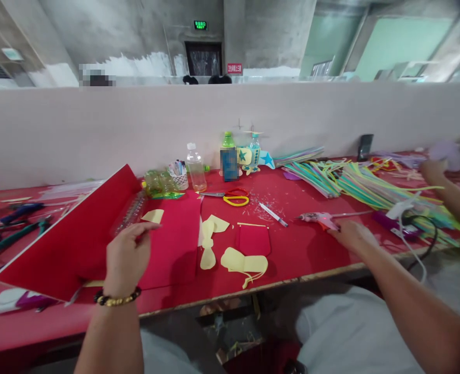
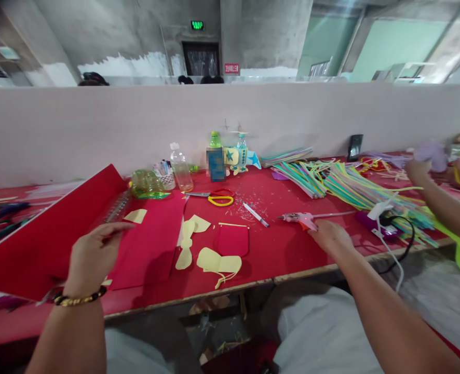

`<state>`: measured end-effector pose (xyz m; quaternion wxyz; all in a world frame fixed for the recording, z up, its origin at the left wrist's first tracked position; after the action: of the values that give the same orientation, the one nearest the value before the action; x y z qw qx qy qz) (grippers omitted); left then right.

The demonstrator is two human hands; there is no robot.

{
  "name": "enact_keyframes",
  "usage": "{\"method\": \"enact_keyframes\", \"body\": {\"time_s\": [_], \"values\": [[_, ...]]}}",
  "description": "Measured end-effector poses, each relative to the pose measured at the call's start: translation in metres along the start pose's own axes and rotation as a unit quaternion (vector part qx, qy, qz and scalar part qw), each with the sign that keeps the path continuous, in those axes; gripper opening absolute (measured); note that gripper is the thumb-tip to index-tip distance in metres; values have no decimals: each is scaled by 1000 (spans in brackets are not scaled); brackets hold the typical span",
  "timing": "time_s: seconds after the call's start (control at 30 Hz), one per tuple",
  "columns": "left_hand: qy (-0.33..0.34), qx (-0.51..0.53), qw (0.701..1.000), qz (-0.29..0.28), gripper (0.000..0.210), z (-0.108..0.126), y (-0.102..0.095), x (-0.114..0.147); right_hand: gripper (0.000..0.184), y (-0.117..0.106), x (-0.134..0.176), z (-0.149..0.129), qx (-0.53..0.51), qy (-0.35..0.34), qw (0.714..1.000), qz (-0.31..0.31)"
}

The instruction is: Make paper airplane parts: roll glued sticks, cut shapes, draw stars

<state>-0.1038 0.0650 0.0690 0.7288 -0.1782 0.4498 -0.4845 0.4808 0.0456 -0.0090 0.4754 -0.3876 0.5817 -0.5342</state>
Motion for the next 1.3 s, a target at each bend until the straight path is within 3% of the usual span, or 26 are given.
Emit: {"method": "enact_keyframes", "body": {"time_s": [0.13,0.2,0.37,0.53,0.7,0.9,1.3], "values": [[126,99,985,-71,26,61,27,27,28,-18,-5,-18,25,-4,997,66],[140,130,976,-102,25,79,42,39,24,-28,-4,-38,37,-23,994,99],[137,159,966,-149,27,90,68,54,23,-30,-11,-117,40,-117,989,84],[120,187,964,-148,26,90,71,54,17,-15,-18,-169,59,-138,988,22],[86,220,960,-154,25,88,72,53,28,-8,-17,-171,65,-100,993,4],[63,235,959,-146,20,88,78,51,24,-10,-11,-166,38,-55,998,3],[40,233,958,-164,17,90,98,49,18,0,-6,-181,-29,-66,997,-19]]}}
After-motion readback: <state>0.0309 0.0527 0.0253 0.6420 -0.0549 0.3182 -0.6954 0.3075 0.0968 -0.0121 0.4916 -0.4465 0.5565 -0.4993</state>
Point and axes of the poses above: each hand's wrist, its own x-axis away from the middle knuckle, its own y-axis out of the palm, z = x × y, the point moved 6 cm from there along -x, towards the middle knuckle, and after that the axes turned 2 degrees about x, right-handed, at the moved point
